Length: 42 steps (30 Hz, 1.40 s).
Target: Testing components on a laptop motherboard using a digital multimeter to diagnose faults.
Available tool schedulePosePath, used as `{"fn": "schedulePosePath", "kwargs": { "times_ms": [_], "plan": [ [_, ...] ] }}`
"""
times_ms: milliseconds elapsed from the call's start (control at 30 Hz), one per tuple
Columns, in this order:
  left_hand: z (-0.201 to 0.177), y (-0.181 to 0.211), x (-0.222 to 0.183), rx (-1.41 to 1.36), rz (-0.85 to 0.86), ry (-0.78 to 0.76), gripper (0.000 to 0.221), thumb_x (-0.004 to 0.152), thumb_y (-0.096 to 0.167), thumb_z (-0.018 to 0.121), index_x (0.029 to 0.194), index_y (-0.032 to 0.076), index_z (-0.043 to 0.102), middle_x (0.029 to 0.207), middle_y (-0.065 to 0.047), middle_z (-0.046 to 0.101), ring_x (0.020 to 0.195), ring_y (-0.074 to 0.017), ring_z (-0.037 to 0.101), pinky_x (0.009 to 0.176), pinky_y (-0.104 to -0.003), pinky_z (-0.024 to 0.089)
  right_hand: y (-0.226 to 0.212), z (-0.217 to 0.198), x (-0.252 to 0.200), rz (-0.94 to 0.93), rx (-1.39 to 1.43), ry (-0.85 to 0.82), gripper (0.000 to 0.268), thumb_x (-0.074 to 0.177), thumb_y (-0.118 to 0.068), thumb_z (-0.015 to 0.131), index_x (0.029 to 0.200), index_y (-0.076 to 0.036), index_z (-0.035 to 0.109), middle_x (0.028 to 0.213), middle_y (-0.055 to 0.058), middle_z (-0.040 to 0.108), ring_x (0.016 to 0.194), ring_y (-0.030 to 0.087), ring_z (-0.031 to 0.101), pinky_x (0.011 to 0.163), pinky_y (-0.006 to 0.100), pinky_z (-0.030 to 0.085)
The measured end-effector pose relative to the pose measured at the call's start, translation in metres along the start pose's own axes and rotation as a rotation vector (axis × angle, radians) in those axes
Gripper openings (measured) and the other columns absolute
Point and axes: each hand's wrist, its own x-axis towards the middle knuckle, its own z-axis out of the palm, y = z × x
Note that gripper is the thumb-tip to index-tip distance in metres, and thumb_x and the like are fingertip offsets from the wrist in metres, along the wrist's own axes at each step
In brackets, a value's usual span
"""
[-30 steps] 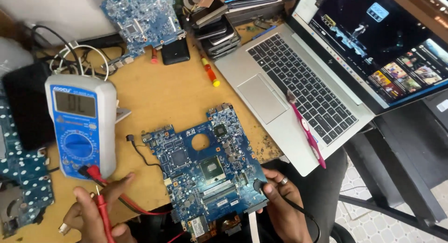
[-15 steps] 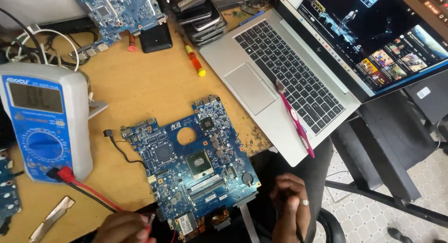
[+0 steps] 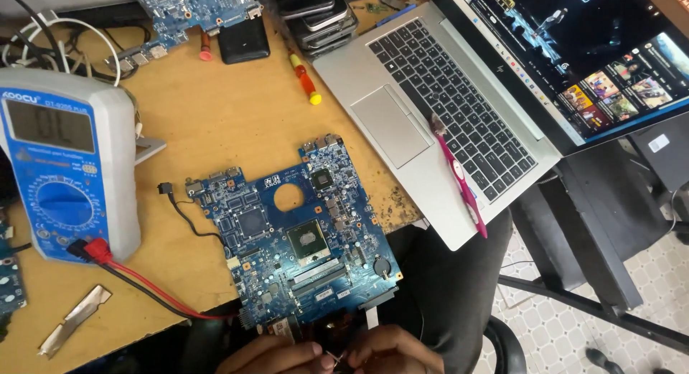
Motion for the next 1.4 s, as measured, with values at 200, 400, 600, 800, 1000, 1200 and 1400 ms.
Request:
{"fn": "schedulePosePath", "kwargs": {
  "times_ms": [200, 400, 600, 800, 1000, 1200, 1400],
  "plan": [
    [0.003, -0.002, 0.003, -0.074, 0.07, 0.02, 0.022, 0.1, 0.038, 0.064, 0.109, 0.022, 0.075, 0.121, 0.005, 0.075, 0.097, -0.0121, 0.078, 0.082, -0.025, 0.064, -0.16, -0.03, -0.036, -0.083, 0.144, 0.559, 0.017, 0.09, -0.018, 0.076, 0.082, -0.003, 0.072, 0.087, 0.018, 0.079, 0.081, 0.026, 0.082, 0.077, 0.033, 0.069],
    [0.003, -0.007, -0.006, -0.195, 0.022, -0.109, 0.026, 0.103, 0.032, 0.062, 0.118, 0.012, 0.069, 0.133, -0.006, 0.073, 0.113, -0.0204, 0.076, 0.091, -0.034, 0.061, -0.169, -0.017, -0.026, 0.011, 0.008, 0.675, 0.025, 0.089, -0.025, 0.075, 0.071, -0.008, 0.071, 0.081, 0.013, 0.08, 0.077, 0.02, 0.083, 0.07, 0.027, 0.069],
    [-0.001, 0.019, 0.011, -0.127, -0.169, 0.125, 0.024, 0.081, 0.021, 0.086, 0.103, 0.016, 0.075, 0.1, 0.002, 0.082, 0.082, -0.0067, 0.082, 0.071, -0.019, 0.068, -0.166, -0.027, -0.03, -0.246, 0.037, 0.524, 0.01, 0.096, -0.019, 0.069, 0.09, -0.012, 0.068, 0.09, 0.014, 0.069, 0.091, 0.031, 0.081, 0.085, 0.041, 0.07],
    [-0.053, -0.02, -0.007, 0.046, -0.002, 0.117, 0.041, 0.095, 0.026, 0.067, 0.134, 0.017, 0.061, 0.135, -0.004, 0.07, 0.129, -0.0223, 0.072, 0.106, -0.03, 0.063, -0.086, -0.046, -0.063, -0.358, -0.091, 0.703, 0.02, 0.082, -0.013, 0.082, 0.093, -0.013, 0.065, 0.091, 0.012, 0.068, 0.078, 0.019, 0.074, 0.069, 0.024, 0.07],
    [-0.079, -0.028, 0.018, 0.186, -0.174, 0.268, 0.037, 0.082, 0.007, 0.078, 0.116, 0.001, 0.065, 0.129, -0.019, 0.07, 0.124, -0.0282, 0.071, 0.107, -0.037, 0.057, -0.077, -0.057, -0.08, -0.25, -0.028, 0.835, 0.019, 0.086, 0.006, 0.071, 0.1, -0.003, 0.062, 0.11, 0.017, 0.061, 0.094, 0.017, 0.072, 0.089, 0.028, 0.072],
    [-0.08, -0.05, 0.013, 0.012, -0.208, 0.206, 0.029, 0.078, 0.004, 0.079, 0.104, 0.003, 0.066, 0.125, -0.014, 0.066, 0.121, -0.0244, 0.068, 0.111, -0.04, 0.051, -0.051, -0.067, -0.09, -0.179, 0.009, 0.947, 0.023, 0.086, 0.006, 0.071, 0.104, -0.004, 0.06, 0.111, 0.017, 0.062, 0.094, 0.025, 0.078, 0.091, 0.034, 0.071],
    [-0.085, -0.033, 0.042, 0.161, 0.015, 0.279, 0.011, 0.08, 0.001, 0.079, 0.078, -0.002, 0.068, 0.096, -0.021, 0.077, 0.101, -0.0339, 0.078, 0.106, -0.053, 0.056, -0.055, -0.069, -0.08, -0.274, 0.02, 0.912, 0.019, 0.093, -0.002, 0.068, 0.109, -0.007, 0.06, 0.111, 0.016, 0.065, 0.101, 0.032, 0.078, 0.098, 0.041, 0.071]
  ]
}}
